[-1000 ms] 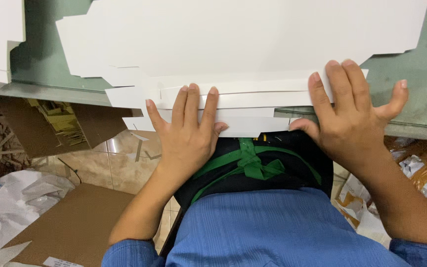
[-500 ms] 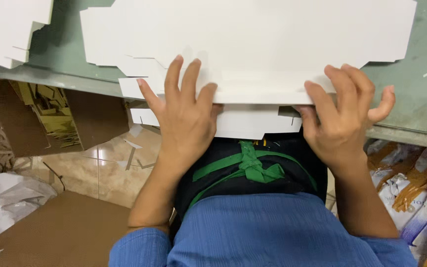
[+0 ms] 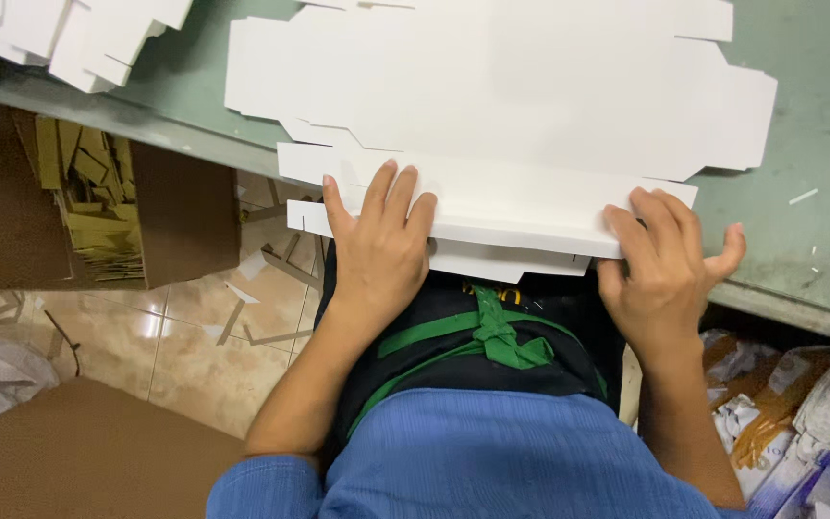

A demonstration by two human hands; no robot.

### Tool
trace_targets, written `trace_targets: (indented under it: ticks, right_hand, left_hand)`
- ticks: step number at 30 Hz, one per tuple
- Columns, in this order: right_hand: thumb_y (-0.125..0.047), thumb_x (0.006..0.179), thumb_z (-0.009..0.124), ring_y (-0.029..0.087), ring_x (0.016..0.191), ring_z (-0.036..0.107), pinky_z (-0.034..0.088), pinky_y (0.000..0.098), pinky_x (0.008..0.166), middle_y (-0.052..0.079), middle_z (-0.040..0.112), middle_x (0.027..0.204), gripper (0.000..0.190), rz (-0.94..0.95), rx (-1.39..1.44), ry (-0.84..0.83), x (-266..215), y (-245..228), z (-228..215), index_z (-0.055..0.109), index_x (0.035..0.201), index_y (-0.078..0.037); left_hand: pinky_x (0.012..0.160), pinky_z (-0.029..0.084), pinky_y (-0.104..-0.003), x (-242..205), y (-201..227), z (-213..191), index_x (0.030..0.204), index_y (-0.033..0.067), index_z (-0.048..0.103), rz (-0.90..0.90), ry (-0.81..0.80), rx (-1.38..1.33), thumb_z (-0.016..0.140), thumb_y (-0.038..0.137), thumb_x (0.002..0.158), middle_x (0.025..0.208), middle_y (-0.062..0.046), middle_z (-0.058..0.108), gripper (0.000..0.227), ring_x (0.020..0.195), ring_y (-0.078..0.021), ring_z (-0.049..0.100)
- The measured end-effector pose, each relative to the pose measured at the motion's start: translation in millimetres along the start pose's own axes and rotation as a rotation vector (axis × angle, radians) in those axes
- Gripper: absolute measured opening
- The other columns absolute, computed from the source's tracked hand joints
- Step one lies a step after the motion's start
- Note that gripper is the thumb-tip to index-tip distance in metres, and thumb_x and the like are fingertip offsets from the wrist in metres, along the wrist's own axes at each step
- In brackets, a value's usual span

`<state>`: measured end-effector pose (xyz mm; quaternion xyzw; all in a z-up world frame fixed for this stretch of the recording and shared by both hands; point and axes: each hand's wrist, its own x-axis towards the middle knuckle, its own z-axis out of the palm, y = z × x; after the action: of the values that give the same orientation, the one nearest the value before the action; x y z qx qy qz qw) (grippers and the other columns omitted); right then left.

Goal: The person folds white paperboard blanks into box shapes on a glass table. They repeatedly crease pre-scored lines and tuck flaps to form the box structure, handling one unit at a time.

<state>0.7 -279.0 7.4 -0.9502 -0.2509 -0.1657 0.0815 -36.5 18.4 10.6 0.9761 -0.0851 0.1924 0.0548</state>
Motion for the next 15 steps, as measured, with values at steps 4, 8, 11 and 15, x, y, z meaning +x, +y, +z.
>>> trace_targets:
  ticks: [4,8,11,15]
  right_hand:
    - [-0.01,0.074,0.072,0.029,0.133,0.066,0.03,0.0632,0.11,0.01,0.072,0.139,0.054,0.008,-0.06,-0.078,0,3,0,0.071,0.128,-0.015]
    - [-0.006,0.077,0.069,0.028,0.132,0.066,0.04,0.0513,0.105,0.013,0.073,0.139,0.064,-0.011,-0.024,-0.091,5,4,-1,0.068,0.142,-0.008]
    - [-0.008,0.079,0.068,0.025,0.132,0.067,0.041,0.0462,0.106,0.006,0.075,0.132,0.065,-0.021,-0.076,-0.1,5,6,0,0.066,0.144,-0.009]
    - [-0.02,0.086,0.069,0.024,0.131,0.068,0.046,0.044,0.102,0.006,0.075,0.133,0.059,-0.029,-0.114,-0.116,6,6,2,0.066,0.144,-0.01]
  left_hand:
    - [0.099,0.038,-0.075,1,-4,6,0.1,0.0085,0.063,0.011,0.002,-0.031,0.069,0.004,0.076,0.125,-0.012,0.068,0.026,0.126,-0.0295,0.061]
    - [0.101,0.04,-0.07,2,-5,9,0.101,0.0104,0.065,0.004,0.019,-0.036,0.07,0.003,0.073,0.118,-0.009,0.071,0.03,0.122,-0.0261,0.063]
    - [0.102,0.04,-0.07,2,-6,12,0.103,0.009,0.067,0.004,0.02,-0.047,0.074,0.003,0.069,0.116,-0.01,0.072,0.035,0.12,-0.0261,0.065]
    - [0.103,0.038,-0.069,1,-7,14,0.104,0.0104,0.065,0.017,0.007,-0.069,0.072,0.007,0.073,0.116,-0.01,0.072,0.032,0.12,-0.0268,0.064]
